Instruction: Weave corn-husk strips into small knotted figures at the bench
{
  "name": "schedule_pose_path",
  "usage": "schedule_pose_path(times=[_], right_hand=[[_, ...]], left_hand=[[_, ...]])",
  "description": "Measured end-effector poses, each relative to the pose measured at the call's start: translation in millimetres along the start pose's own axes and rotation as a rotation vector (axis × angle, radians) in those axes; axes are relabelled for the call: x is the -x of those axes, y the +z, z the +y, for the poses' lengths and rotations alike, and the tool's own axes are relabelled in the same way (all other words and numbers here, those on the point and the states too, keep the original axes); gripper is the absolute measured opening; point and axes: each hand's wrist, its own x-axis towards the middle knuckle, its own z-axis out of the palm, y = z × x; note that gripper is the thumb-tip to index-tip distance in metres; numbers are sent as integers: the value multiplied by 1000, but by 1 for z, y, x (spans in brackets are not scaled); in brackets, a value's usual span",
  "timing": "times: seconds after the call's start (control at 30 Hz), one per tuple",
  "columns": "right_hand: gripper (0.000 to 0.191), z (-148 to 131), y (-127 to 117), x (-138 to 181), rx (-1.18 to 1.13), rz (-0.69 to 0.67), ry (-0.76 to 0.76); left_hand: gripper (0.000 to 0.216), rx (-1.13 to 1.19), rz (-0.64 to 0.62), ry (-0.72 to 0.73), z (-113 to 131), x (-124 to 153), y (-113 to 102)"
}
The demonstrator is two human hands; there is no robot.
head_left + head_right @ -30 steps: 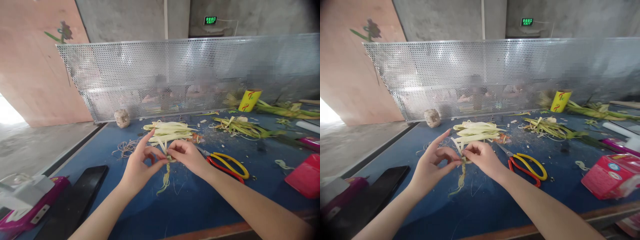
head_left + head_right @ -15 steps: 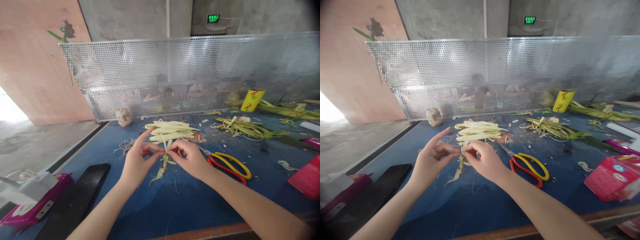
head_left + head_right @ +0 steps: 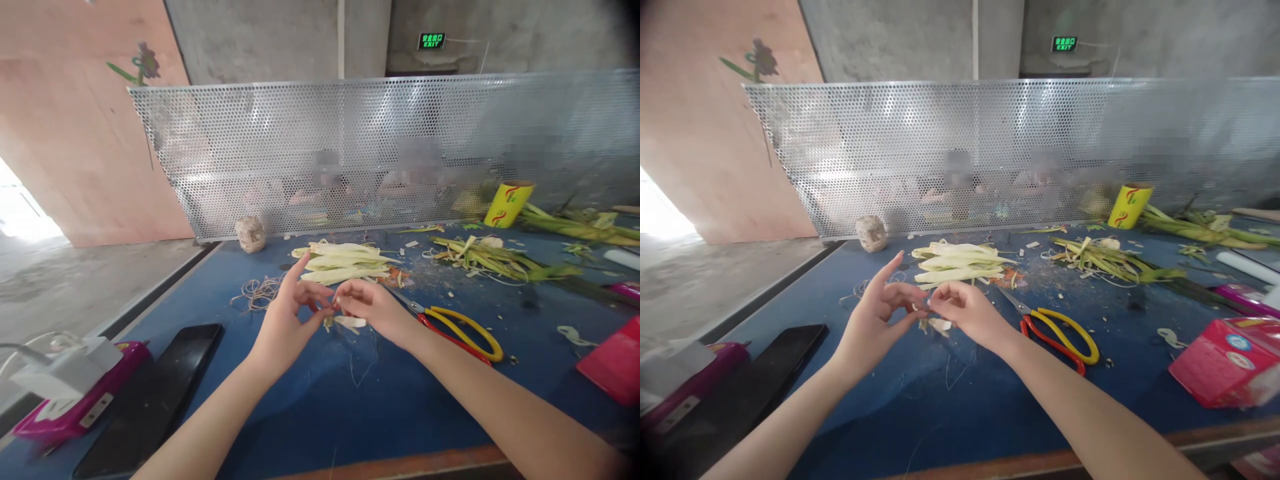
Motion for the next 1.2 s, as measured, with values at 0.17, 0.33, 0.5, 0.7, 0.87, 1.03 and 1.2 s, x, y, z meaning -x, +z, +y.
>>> schedule_pose_path(times=[0.17,0.33,0.5,0.7,0.87,1.03,1.2], right_hand=[[23,2,5,3,-24,-73,76],[23,5,6,3,-55,-75,-4],[24,9,10,2,-119,-64,4],[22,13,10,0,-95,-17,32],[17,14,9,-1,-86,19,50],[18,14,11,-1,-87,56,106],[17,11,8,0,-124,62,72]], left_hand=[[74,-4,-7,-19,0,0,1],[75,68,7,-37,-3,0,3],[76,-2,5,25,-8,1,4],[77,51,50,12,-7,2,8],[78,74,55,-29,-3,3,9],[77,26,56,0,-5,3,10],[73,-98,106,139,-3,2,4]])
